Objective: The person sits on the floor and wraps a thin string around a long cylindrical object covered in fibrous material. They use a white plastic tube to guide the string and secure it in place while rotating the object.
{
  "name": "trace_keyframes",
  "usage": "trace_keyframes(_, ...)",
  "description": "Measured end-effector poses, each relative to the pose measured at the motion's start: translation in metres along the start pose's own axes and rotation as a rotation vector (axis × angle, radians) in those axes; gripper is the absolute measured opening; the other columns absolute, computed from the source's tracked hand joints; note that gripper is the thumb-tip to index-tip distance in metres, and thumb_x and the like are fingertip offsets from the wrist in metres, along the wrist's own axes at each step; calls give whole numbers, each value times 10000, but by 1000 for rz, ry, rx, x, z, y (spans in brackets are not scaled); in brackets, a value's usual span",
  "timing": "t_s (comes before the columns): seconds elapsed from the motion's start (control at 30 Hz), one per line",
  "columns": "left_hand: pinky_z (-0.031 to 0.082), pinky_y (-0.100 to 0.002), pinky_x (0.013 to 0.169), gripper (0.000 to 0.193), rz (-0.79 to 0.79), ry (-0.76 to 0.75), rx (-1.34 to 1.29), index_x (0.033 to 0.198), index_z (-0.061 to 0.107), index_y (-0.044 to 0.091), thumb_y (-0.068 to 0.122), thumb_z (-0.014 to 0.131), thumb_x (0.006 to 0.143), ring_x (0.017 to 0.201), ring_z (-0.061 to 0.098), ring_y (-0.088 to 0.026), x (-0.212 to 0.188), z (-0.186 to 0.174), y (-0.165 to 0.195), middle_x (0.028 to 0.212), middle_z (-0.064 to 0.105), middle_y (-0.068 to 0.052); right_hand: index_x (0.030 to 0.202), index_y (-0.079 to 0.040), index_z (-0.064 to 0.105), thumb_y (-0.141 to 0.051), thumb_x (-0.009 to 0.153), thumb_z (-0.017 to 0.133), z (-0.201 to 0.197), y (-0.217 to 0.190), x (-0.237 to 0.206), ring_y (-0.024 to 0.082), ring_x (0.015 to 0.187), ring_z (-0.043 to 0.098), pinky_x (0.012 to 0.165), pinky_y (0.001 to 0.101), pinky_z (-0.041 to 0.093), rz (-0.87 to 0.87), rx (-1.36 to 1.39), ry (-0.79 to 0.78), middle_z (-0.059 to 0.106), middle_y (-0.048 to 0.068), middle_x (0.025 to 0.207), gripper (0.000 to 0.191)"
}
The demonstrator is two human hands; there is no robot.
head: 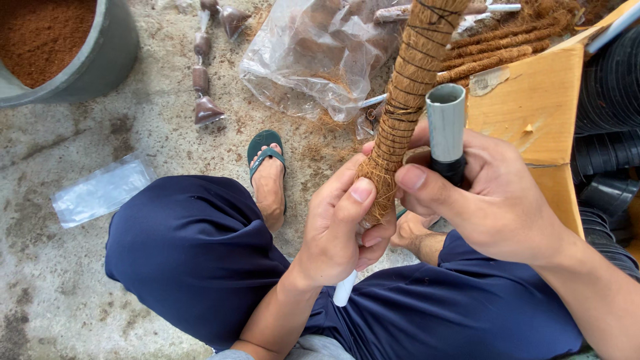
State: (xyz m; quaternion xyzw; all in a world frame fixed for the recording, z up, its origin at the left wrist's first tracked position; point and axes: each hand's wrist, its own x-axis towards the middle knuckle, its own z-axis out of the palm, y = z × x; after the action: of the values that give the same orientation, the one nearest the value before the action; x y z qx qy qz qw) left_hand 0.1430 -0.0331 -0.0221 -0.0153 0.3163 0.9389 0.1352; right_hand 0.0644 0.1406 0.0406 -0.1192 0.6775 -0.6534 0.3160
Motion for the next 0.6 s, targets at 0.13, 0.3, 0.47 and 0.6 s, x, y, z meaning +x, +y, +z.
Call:
trace_keyframes(0.13, 287, -219, 442, 473, 31, 26, 79, 1450, 471, -23, 336, 444, 1143, 488, 366, -60, 6, 1, 1, 681, 476, -14, 1220, 21, 572, -153, 1009, 652, 3, -4, 3, 31, 643, 493, 534, 214, 412, -5, -29, 43, 553, -15, 758, 285)
trace_keyframes(0.3, 498, -229, 617, 366, 263, 176, 697, 1354, 497, -9, 251, 529, 1098, 709, 600, -49, 11, 2, 3, 807, 638, -18, 1142, 6, 588, -192, 970, 697, 1, -4, 10, 41, 660, 540, 552, 211, 458, 36, -291, 184, 582, 6, 760, 283)
trace_keyframes(0.47, 437, -227, 593, 296, 309, 230, 739, 1320, 571, -4, 226, 539, 1136, 685, 517, -29, 10, 5, -6, 782, 603, 10, 1182, 5, 575, -168, 1010, 652, 10, -4, 5, 58, 742, 550, 629, 226, 480, -66, -167, 192, 571, 16, 857, 256)
trace_keyframes(0.6, 392, -220, 555, 288, 283, 247, 614, 1284, 563, 1, 238, 504, 1132, 634, 470, -19, 11, 3, -8, 747, 561, 29, 1179, 22, 584, -116, 1097, 560, 12, -13, 2, 137, 842, 596, 789, 298, 529, -163, -17, 150, 601, 76, 913, 162)
